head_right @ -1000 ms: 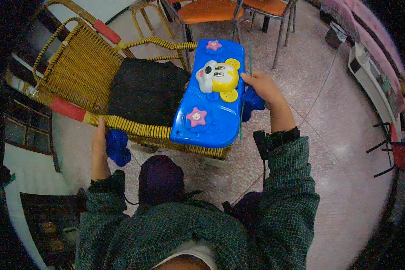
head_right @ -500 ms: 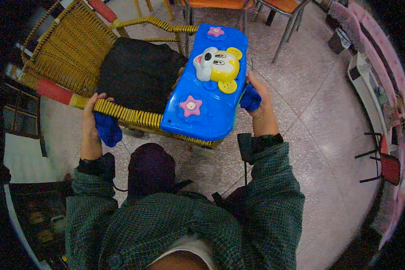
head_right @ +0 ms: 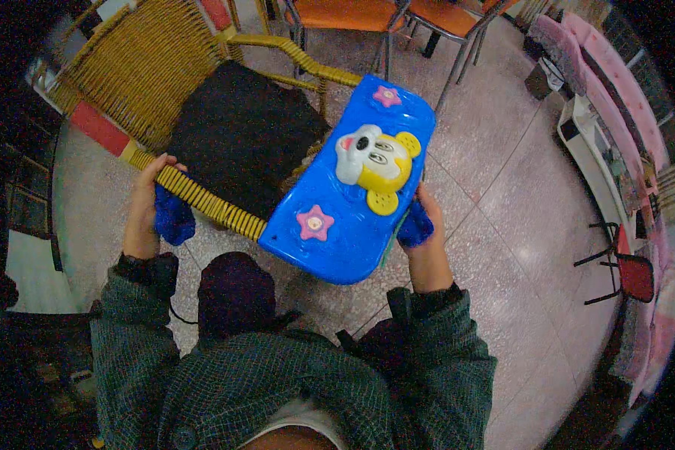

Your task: The person cleans a child's wicker chair with a blue cloth, then uses a green zip tie to secure the blue plastic tray to the chair frame. The person threads the zip tie through the tray and around the frame, tightens it, and opens a drawer to retrieve additional items.

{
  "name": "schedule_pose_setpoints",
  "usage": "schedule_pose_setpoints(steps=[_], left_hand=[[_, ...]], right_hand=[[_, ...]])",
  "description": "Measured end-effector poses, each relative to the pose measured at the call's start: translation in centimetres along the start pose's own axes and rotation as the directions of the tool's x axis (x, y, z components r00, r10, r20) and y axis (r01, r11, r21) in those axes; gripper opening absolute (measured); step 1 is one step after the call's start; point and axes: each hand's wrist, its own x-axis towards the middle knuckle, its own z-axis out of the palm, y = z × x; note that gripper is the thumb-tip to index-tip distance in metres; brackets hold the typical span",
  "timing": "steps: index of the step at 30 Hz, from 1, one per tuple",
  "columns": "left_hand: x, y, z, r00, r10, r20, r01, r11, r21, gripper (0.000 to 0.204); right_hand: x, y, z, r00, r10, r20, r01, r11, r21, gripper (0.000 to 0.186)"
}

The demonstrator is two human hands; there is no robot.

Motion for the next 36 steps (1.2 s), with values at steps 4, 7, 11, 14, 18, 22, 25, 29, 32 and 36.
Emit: schedule_pose_setpoints(steps=[4,7,11,14,18,22,25,29,32,36], left_hand=[[2.0,0.3,1.3,0.999,0.019,0.037,-0.02,0.999,0.033,0.02],[5.0,0.2,2.5,0.994,0.028,0.109,-0.032,0.999,0.03,0.018],[9.4,2.0,1.4,0.989,0.025,0.145,-0.042,0.993,0.113,0.02],[11.7,3.5,-1.2,0.991,0.069,0.116,-0.091,0.975,0.2,0.02],[13.3,4.4,-5.1,0.984,0.162,0.069,-0.175,0.953,0.248,0.022],[14.8,4.4,-7.5,0.976,0.211,0.054,-0.218,0.938,0.268,0.024],[16.6,4.0,-8.4,0.915,0.363,0.174,-0.402,0.844,0.355,0.028],[17.2,3.4,-9.6,0.965,0.25,0.082,-0.263,0.939,0.221,0.04],[14.8,5.5,-10.4,0.98,0.155,-0.124,-0.086,0.895,0.438,0.041],[9.0,8.9,-9.3,0.895,0.415,-0.164,-0.265,0.79,0.553,0.05]], right_hand=[[-2.8,0.5,-0.3,1.0,-0.014,-0.016,0.015,0.999,0.031,0.036],[-3.2,0.6,-0.2,0.997,-0.052,-0.065,0.054,0.998,0.016,0.035],[-3.4,2.2,1.0,0.999,-0.002,-0.037,0.004,0.998,0.067,0.032],[-4.0,5.6,3.1,0.987,0.009,-0.162,0.003,0.997,0.073,0.032],[-5.7,8.9,5.7,0.982,0.189,-0.027,-0.184,0.974,0.13,0.031],[-5.5,9.6,6.7,0.995,0.079,0.064,-0.082,0.995,0.058,0.022],[-5.2,9.6,5.8,0.988,0.107,0.115,-0.107,0.994,0.001,0.021],[-4.9,8.8,3.3,0.996,0.045,-0.071,-0.057,0.982,-0.18,0.023],[-4.9,7.3,2.0,0.95,0.004,-0.312,-0.087,0.964,-0.25,0.027],[-6.0,4.5,2.2,0.996,-0.074,-0.054,0.064,0.984,-0.168,0.026]])
